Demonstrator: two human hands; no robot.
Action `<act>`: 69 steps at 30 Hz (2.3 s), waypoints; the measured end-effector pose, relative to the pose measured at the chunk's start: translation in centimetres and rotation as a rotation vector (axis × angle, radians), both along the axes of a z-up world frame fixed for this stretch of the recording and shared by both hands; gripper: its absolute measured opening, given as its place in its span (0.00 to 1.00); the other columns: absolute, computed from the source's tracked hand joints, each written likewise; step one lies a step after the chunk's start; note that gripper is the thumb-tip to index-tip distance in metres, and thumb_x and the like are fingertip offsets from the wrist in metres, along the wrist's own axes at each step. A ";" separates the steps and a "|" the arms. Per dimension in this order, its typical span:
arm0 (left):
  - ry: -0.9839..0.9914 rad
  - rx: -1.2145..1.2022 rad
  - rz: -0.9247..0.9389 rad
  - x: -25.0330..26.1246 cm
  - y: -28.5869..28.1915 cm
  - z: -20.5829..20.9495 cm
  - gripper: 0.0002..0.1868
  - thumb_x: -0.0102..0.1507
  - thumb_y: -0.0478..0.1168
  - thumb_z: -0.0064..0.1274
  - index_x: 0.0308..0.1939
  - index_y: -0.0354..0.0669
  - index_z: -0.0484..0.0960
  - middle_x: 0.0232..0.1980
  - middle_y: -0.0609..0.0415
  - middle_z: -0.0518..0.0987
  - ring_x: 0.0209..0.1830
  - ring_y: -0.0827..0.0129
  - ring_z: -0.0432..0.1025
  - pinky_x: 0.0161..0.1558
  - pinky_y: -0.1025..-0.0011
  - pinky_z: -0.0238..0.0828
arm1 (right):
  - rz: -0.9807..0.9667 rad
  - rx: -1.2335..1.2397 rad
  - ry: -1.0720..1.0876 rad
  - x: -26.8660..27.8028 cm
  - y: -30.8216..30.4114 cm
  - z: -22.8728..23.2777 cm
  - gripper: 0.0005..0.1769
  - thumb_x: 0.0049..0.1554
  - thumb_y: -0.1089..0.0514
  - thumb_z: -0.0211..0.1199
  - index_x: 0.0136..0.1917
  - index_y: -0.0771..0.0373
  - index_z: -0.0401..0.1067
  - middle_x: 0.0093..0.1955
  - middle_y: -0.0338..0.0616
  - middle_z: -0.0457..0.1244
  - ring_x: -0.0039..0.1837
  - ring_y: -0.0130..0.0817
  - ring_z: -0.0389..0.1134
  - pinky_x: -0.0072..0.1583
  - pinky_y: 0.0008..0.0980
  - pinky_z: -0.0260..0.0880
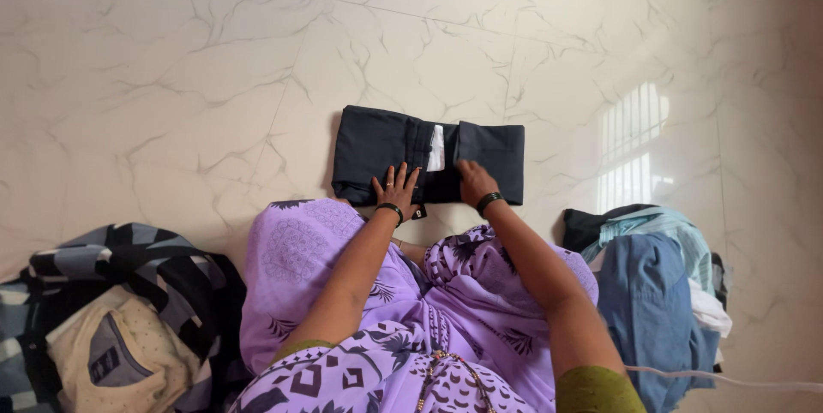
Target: The person sits on the floor and folds a pair of dark trousers by hand, smoothing the fabric and folding it into a compact rectangle. They then pick up a light blue shirt, lay it flat, and begin folding it.
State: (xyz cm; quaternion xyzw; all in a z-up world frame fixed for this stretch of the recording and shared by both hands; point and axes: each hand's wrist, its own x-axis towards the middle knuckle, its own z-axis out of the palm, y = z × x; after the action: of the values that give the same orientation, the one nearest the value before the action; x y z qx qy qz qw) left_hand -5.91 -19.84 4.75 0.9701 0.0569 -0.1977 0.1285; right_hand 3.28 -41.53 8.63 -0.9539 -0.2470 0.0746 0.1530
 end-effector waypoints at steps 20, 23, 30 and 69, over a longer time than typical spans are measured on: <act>-0.544 -0.069 -0.426 0.4 -7.0 -1.1 0.50 0.61 0.59 0.59 0.81 0.56 0.51 0.85 0.59 0.45 0.85 0.54 0.35 0.70 0.21 0.28 | -0.056 0.412 -0.046 3.7 -2.6 -1.2 0.15 0.62 0.57 0.58 0.62 0.57 0.71 0.62 0.52 0.65 0.63 0.53 0.68 0.63 0.43 0.71; -0.497 -0.074 -0.430 1.0 -8.6 -1.5 0.47 0.62 0.63 0.54 0.81 0.60 0.53 0.84 0.60 0.46 0.85 0.53 0.34 0.70 0.22 0.23 | -0.011 0.295 -0.199 3.5 -3.0 -1.4 0.22 0.63 0.54 0.57 0.70 0.57 0.65 0.72 0.54 0.58 0.72 0.56 0.60 0.69 0.48 0.63; -0.240 -0.055 -0.321 0.1 -8.7 -1.7 0.41 0.65 0.72 0.40 0.79 0.70 0.53 0.85 0.53 0.38 0.85 0.46 0.27 0.73 0.30 0.15 | 0.052 -0.272 0.024 3.3 -1.3 -3.0 0.36 0.64 0.36 0.43 0.83 0.35 0.41 0.87 0.38 0.31 0.86 0.43 0.30 0.77 0.68 0.28; -0.244 -0.062 -0.315 0.1 -8.3 0.8 0.41 0.65 0.71 0.41 0.79 0.70 0.54 0.86 0.47 0.33 0.85 0.47 0.26 0.74 0.33 0.17 | -0.217 -0.125 -0.083 4.4 -1.9 -5.8 0.36 0.65 0.37 0.42 0.84 0.39 0.43 0.88 0.40 0.33 0.87 0.43 0.33 0.80 0.60 0.28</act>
State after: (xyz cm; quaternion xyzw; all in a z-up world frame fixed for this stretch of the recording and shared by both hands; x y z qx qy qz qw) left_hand -5.86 -28.11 5.52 0.9794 -0.1178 -0.0981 0.1315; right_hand 7.69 -43.47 2.87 -0.9850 -0.1435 0.0333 0.0900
